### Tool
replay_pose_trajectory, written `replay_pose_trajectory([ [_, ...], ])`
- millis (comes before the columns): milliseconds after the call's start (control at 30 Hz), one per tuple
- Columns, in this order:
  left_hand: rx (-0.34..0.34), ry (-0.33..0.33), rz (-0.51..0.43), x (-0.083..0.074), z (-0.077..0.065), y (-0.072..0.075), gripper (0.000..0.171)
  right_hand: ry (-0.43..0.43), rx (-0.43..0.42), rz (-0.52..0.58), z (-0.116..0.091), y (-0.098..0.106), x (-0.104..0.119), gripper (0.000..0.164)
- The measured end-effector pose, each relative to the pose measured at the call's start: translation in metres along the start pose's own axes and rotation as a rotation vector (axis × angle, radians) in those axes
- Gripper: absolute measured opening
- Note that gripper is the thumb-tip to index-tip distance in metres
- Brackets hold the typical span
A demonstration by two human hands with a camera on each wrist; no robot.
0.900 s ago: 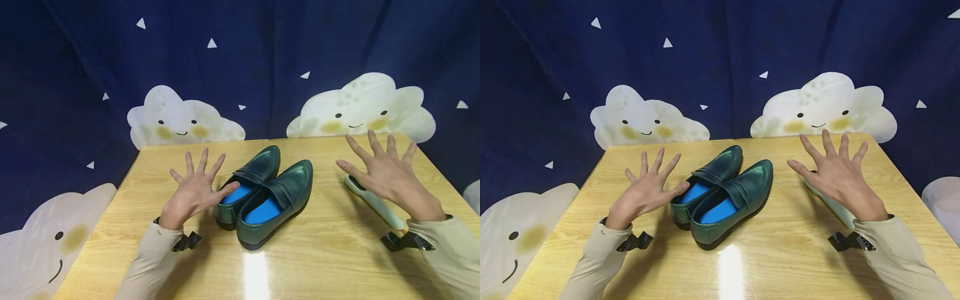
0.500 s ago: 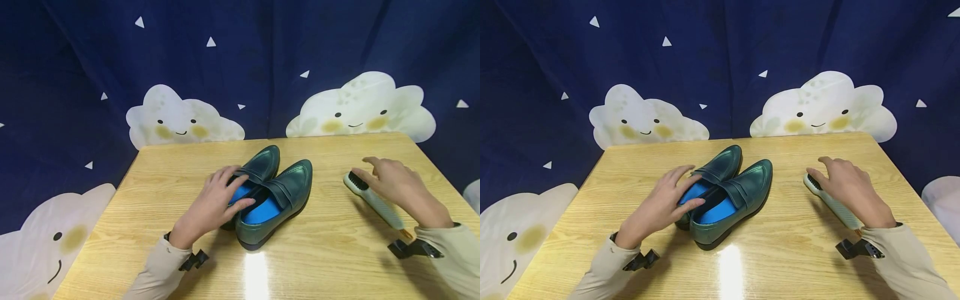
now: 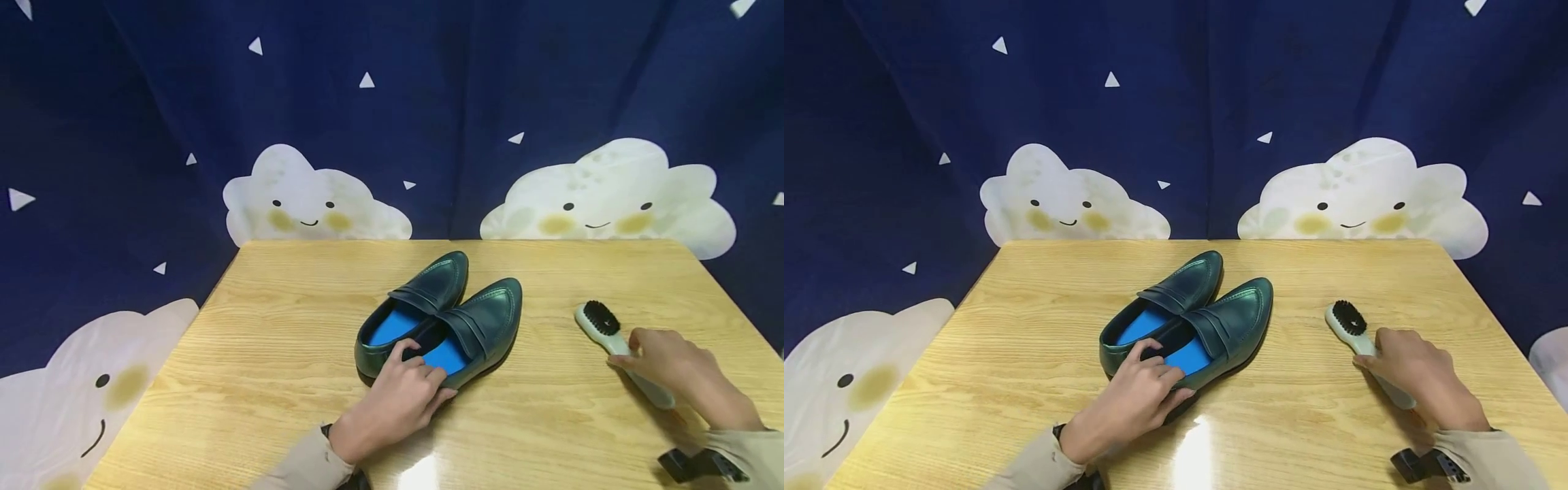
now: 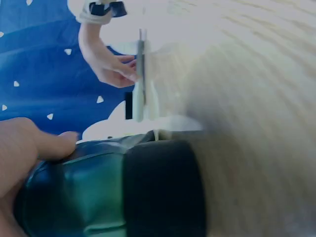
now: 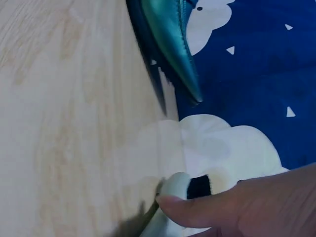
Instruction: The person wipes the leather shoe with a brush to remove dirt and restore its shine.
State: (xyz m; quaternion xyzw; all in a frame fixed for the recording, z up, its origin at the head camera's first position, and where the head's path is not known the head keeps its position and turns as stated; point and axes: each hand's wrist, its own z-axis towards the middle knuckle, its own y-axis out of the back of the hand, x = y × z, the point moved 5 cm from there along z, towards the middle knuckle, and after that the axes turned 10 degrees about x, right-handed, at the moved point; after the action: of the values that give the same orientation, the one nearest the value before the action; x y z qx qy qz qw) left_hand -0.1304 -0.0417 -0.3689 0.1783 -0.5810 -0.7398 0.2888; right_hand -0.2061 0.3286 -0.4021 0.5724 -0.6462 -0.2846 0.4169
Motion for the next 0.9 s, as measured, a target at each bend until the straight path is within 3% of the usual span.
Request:
replay_pose_trajectory([
  [67,-0.059,0.022,-0.044,-0.001,0.001,-0.001,0.027,0.016,-0.023,0.017,0.001,-0.003,-0.002,0.056],
  [167,-0.203,0.058,-0.142,0.001,0.003,0.002,0.023,0.071,-0.068,0.065,0.003,-0.006,-0.001,0.040],
  [267,-0.345,0.100,-0.324,0.008,0.011,0.007,0.017,0.153,-0.116,0.168,0.005,-0.008,0.001,0.026],
  [367,-0.394,0.129,-0.549,0.019,0.023,0.007,0.016,0.212,-0.219,0.232,0.000,-0.003,0.001,0.015],
  [433,-0.368,0.130,-0.688,0.025,0.032,0.001,0.014,0.230,-0.339,0.240,-0.009,0.006,0.002,0.015],
  [533,-0.288,0.080,-0.891,0.030,0.045,-0.014,0.014,0.224,-0.522,0.232,-0.030,0.024,0.005,0.023],
  [633,-0.197,0.033,-1.077,0.035,0.054,-0.031,0.014,0.260,-0.599,0.271,-0.050,0.040,0.017,0.029],
  [700,-0.149,0.047,-1.175,0.039,0.057,-0.041,0.014,0.317,-0.600,0.287,-0.061,0.047,0.030,0.031],
  [800,-0.094,0.128,-1.200,0.044,0.058,-0.048,0.015,0.454,-0.590,0.257,-0.073,0.047,0.057,0.033],
  [900,-0.043,0.184,-1.105,0.046,0.058,-0.045,0.017,0.622,-0.568,0.189,-0.082,0.041,0.089,0.045],
])
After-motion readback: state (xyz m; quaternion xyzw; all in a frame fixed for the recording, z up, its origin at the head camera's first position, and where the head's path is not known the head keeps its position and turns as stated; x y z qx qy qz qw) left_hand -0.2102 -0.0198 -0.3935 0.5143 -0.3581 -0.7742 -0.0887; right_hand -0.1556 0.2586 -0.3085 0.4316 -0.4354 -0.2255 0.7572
